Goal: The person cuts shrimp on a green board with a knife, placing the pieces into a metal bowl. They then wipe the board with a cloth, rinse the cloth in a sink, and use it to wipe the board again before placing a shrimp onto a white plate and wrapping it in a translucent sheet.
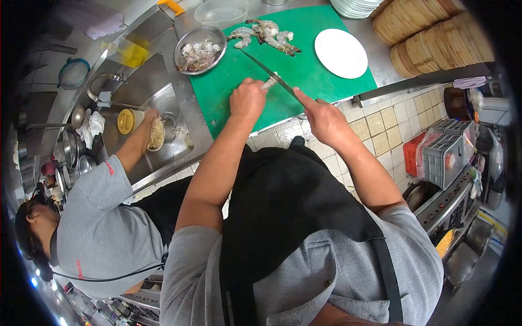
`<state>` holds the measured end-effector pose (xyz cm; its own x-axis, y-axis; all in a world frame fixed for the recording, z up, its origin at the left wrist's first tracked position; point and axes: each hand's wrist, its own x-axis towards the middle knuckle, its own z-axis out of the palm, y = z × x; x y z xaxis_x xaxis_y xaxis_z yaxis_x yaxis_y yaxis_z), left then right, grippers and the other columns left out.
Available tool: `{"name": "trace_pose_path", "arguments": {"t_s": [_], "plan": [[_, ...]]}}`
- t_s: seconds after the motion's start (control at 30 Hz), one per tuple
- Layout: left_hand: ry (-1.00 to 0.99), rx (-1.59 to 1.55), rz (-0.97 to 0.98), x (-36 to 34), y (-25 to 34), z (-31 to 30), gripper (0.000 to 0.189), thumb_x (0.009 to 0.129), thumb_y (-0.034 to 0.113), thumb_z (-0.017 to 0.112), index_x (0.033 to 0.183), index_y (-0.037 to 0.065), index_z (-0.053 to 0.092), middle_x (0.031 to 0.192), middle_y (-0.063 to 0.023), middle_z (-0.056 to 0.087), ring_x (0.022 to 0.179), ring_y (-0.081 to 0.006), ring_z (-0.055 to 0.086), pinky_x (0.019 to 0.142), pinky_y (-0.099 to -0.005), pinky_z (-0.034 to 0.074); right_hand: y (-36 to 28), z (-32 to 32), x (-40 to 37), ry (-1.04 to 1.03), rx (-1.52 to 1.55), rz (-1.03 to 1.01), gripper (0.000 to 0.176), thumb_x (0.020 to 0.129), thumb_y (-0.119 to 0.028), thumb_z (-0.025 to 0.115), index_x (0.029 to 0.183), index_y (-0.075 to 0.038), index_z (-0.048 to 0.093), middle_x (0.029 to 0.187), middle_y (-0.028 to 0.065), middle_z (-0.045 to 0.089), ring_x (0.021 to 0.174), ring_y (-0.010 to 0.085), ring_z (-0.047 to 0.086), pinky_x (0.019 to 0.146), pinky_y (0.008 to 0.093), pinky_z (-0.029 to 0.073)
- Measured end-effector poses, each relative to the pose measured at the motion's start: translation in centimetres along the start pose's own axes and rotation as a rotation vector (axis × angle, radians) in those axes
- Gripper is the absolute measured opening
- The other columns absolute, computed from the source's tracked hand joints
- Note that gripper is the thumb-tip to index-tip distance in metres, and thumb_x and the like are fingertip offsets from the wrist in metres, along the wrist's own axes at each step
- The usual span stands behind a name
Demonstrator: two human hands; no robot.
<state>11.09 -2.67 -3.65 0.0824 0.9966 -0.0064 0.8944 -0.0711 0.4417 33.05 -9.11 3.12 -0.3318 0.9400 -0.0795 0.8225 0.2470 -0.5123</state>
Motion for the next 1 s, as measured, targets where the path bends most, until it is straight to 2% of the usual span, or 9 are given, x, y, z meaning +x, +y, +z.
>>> {"name": "trace_pose_path", "arguments": {"t_s": [0.17,0.37,0.43,0.53,0.57,0.63,0.83,1.0], "plan": [[0.021,-0.033,-0.016,-0.1,-0.1,0.0,0.023,0.082,0.018,0.076,0.104,0.011,0.076,0.103,-0.0148,0.068,0.09,-0.0382,0.068,0.08,-0.049,0.055,0.6,0.4,-1.1,-0.087,-0.063,0.012,0.056,0.093,-0.008,0.053,0.147,-0.017,0.047,0.087,0.0246,0.064,0.082,0.0425,0.066,0.074,0.0511,0.054],[0.044,-0.086,0.02,-0.3,-0.5,0.5,0.025,0.082,0.017,0.076,0.105,0.009,0.076,0.102,-0.0157,0.068,0.089,-0.0386,0.067,0.08,-0.0487,0.054,0.8,1.7,0.9,0.032,-0.036,-0.046,0.057,0.093,-0.008,0.053,0.148,-0.018,0.046,0.087,0.0259,0.064,0.08,0.0435,0.066,0.073,0.0522,0.054],[0.095,-0.097,0.024,-0.5,-0.7,0.7,0.025,0.082,0.017,0.076,0.105,0.007,0.075,0.1,-0.0161,0.067,0.09,-0.038,0.067,0.08,-0.0478,0.054,-0.3,-0.4,-0.4,-0.071,-0.022,0.01,0.056,0.093,-0.009,0.053,0.147,-0.018,0.047,0.089,0.025,0.065,0.083,0.0422,0.066,0.076,0.0511,0.054],[0.052,-0.101,0.009,-0.6,-0.9,0.9,0.026,0.082,0.017,0.076,0.106,0.006,0.075,0.102,-0.0165,0.068,0.091,-0.0375,0.067,0.082,-0.047,0.054,0.4,0.6,-0.8,-0.103,-0.069,0.01,0.055,0.093,-0.008,0.053,0.147,-0.018,0.047,0.089,0.0248,0.065,0.083,0.0421,0.066,0.076,0.0507,0.054],[0.05,-0.101,0.011,-0.7,-0.9,1.0,0.026,0.082,0.017,0.076,0.106,0.006,0.075,0.102,-0.0165,0.068,0.091,-0.0375,0.067,0.082,-0.047,0.054,0.6,1.4,-0.4,-0.102,-0.069,0.012,0.055,0.093,-0.008,0.053,0.147,-0.018,0.047,0.089,0.0248,0.065,0.083,0.0421,0.066,0.076,0.0507,0.054],[0.062,-0.111,0.055,-0.8,-1.0,1.0,0.026,0.082,0.016,0.076,0.106,0.006,0.075,0.103,-0.0166,0.068,0.092,-0.0375,0.067,0.082,-0.0463,0.054,0.7,2.7,1.2,0.03,-0.015,-0.028,0.056,0.093,-0.007,0.059,0.147,-0.02,0.049,0.083,0.0249,0.063,0.077,0.0437,0.064,0.073,0.0516,0.052],[0.089,-0.128,0.017,-1.7,-1.1,1.0,0.025,0.083,0.016,0.076,0.105,0.004,0.075,0.103,-0.0169,0.068,0.089,-0.0382,0.067,0.08,-0.046,0.054,0.0,0.1,-1.0,-0.066,-0.026,-0.027,0.055,0.093,-0.008,0.06,0.146,-0.019,0.05,0.087,0.0258,0.065,0.081,0.044,0.065,0.074,0.0512,0.053],[0.091,-0.136,0.02,-2.0,-0.9,1.2,0.024,0.083,0.015,0.076,0.104,0.003,0.075,0.102,-0.0171,0.068,0.089,-0.0383,0.067,0.08,-0.0459,0.054,0.7,2.2,0.7,-0.033,-0.023,-0.022,0.058,0.092,-0.007,0.06,0.147,-0.021,0.048,0.088,0.0263,0.065,0.083,0.0441,0.065,0.075,0.0512,0.053]]}}
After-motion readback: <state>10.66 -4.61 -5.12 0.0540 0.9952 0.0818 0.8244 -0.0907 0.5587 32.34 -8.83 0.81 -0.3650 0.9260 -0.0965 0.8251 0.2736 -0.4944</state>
